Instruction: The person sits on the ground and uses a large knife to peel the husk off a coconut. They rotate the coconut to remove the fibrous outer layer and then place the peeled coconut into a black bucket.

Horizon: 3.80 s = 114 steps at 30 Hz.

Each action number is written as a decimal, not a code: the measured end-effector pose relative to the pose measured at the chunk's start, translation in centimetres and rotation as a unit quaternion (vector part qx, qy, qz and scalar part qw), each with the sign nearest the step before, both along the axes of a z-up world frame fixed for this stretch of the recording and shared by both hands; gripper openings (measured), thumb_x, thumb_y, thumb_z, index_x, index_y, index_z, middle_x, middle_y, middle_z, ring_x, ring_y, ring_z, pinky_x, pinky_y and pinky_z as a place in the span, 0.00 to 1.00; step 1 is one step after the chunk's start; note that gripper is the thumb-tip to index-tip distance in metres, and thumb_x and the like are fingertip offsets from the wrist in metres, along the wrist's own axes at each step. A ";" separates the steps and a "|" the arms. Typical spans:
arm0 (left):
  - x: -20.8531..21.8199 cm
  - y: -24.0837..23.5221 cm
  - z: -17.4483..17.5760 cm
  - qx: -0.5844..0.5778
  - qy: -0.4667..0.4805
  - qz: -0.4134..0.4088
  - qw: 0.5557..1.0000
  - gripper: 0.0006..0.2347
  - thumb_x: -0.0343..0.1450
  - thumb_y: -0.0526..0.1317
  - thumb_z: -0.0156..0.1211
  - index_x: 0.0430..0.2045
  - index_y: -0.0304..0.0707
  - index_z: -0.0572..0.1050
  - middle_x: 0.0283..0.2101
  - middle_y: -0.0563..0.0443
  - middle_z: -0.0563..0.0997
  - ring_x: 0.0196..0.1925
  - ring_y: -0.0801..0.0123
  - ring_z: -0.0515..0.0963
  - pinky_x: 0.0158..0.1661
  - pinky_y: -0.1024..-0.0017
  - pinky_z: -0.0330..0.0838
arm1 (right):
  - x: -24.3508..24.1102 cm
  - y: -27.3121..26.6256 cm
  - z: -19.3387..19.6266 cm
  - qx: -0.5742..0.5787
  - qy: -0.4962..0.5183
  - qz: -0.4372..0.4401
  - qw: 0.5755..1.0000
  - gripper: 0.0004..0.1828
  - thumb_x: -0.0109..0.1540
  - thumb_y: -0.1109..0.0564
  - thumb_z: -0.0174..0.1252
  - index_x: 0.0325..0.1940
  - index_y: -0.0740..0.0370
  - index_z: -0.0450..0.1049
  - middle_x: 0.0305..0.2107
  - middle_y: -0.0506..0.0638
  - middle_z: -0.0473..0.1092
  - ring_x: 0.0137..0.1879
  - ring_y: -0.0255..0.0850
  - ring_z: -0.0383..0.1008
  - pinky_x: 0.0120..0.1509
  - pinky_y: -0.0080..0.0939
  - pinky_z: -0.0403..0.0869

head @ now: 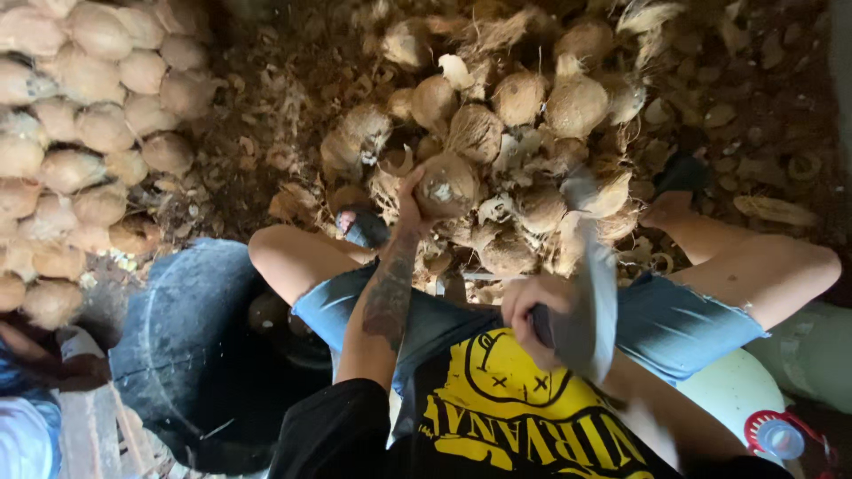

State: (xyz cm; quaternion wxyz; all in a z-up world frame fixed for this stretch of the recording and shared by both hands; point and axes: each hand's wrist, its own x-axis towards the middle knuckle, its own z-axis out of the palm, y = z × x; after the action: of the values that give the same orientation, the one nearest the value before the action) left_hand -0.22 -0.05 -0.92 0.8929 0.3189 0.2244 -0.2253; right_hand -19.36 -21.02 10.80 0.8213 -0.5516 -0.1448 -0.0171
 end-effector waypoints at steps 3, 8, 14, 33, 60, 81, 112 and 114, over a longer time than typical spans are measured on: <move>-0.5 -0.5 -0.6 0.001 0.092 0.029 0.995 0.23 0.65 0.53 0.73 0.48 0.34 0.82 0.47 0.37 0.86 0.46 0.47 0.87 0.50 0.51 0.82 | 2.2 -1.0 -3.4 -0.217 0.139 0.040 0.965 0.10 0.57 0.56 0.66 0.32 0.64 0.75 0.23 0.61 0.77 0.31 0.52 0.80 0.40 0.43 0.74; -1.6 -0.1 0.7 0.084 0.008 -0.024 0.996 0.19 0.69 0.45 0.68 0.49 0.29 0.82 0.52 0.33 0.84 0.57 0.45 0.83 0.63 0.55 0.73 | 2.1 -3.2 -9.7 -0.502 0.421 0.110 0.747 0.23 0.53 0.44 0.58 0.36 0.67 0.82 0.34 0.67 0.80 0.53 0.66 0.81 0.58 0.65 0.73; 0.2 -1.6 0.1 -0.010 0.077 0.002 0.997 0.29 0.64 0.59 0.72 0.52 0.37 0.82 0.51 0.33 0.85 0.52 0.41 0.85 0.56 0.44 0.79 | 2.7 -3.1 -4.0 -0.306 0.289 -0.044 0.906 0.10 0.54 0.63 0.58 0.17 0.63 0.73 0.08 0.53 0.67 0.19 0.43 0.74 0.29 0.38 0.67; -2.3 -1.8 5.1 -0.039 0.146 0.024 0.988 0.20 0.71 0.57 0.63 0.30 0.34 0.82 0.27 0.35 0.83 0.37 0.47 0.86 0.55 0.50 0.78 | 1.9 -2.0 -0.2 -0.252 0.227 -0.074 0.938 0.20 0.61 0.63 0.60 0.14 0.62 0.70 0.06 0.52 0.67 0.17 0.36 0.71 0.27 0.30 0.66; -2.1 -2.2 3.1 -0.160 0.100 0.032 0.982 0.23 0.69 0.61 0.62 0.46 0.43 0.85 0.52 0.38 0.86 0.54 0.43 0.86 0.65 0.42 0.71 | 2.4 -1.9 -2.6 -0.484 0.288 0.048 0.825 0.11 0.56 0.52 0.61 0.33 0.64 0.78 0.19 0.63 0.75 0.35 0.61 0.82 0.39 0.55 0.74; -0.9 -1.8 1.3 0.030 0.027 0.015 0.999 0.16 0.63 0.48 0.78 0.38 0.41 0.81 0.47 0.37 0.85 0.49 0.44 0.85 0.51 0.45 0.78 | 1.4 -3.4 -9.3 -0.484 0.369 0.076 0.790 0.24 0.54 0.46 0.55 0.34 0.74 0.77 0.28 0.76 0.76 0.46 0.77 0.78 0.48 0.67 0.70; -3.6 -2.1 2.9 -0.016 0.148 0.047 0.988 0.15 0.69 0.50 0.67 0.37 0.37 0.85 0.44 0.41 0.88 0.49 0.55 0.87 0.58 0.56 0.76 | 3.0 -3.1 1.9 -0.342 0.067 -0.015 0.937 0.04 0.55 0.66 0.65 0.30 0.65 0.75 0.19 0.61 0.74 0.27 0.55 0.76 0.30 0.48 0.72; -2.8 -1.5 1.6 -0.035 0.143 0.028 0.989 0.18 0.69 0.56 0.65 0.39 0.41 0.86 0.46 0.42 0.88 0.50 0.54 0.88 0.58 0.55 0.77 | 3.2 -3.7 -2.8 -0.474 0.139 0.065 0.867 0.04 0.60 0.61 0.59 0.33 0.64 0.75 0.22 0.67 0.75 0.35 0.72 0.78 0.37 0.67 0.72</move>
State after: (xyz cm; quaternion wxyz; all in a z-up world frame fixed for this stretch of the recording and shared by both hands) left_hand -3.05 -1.58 0.64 0.8682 0.2456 0.3501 -0.2515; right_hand -16.19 -24.77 8.02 0.4719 -0.8605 -0.0554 0.1837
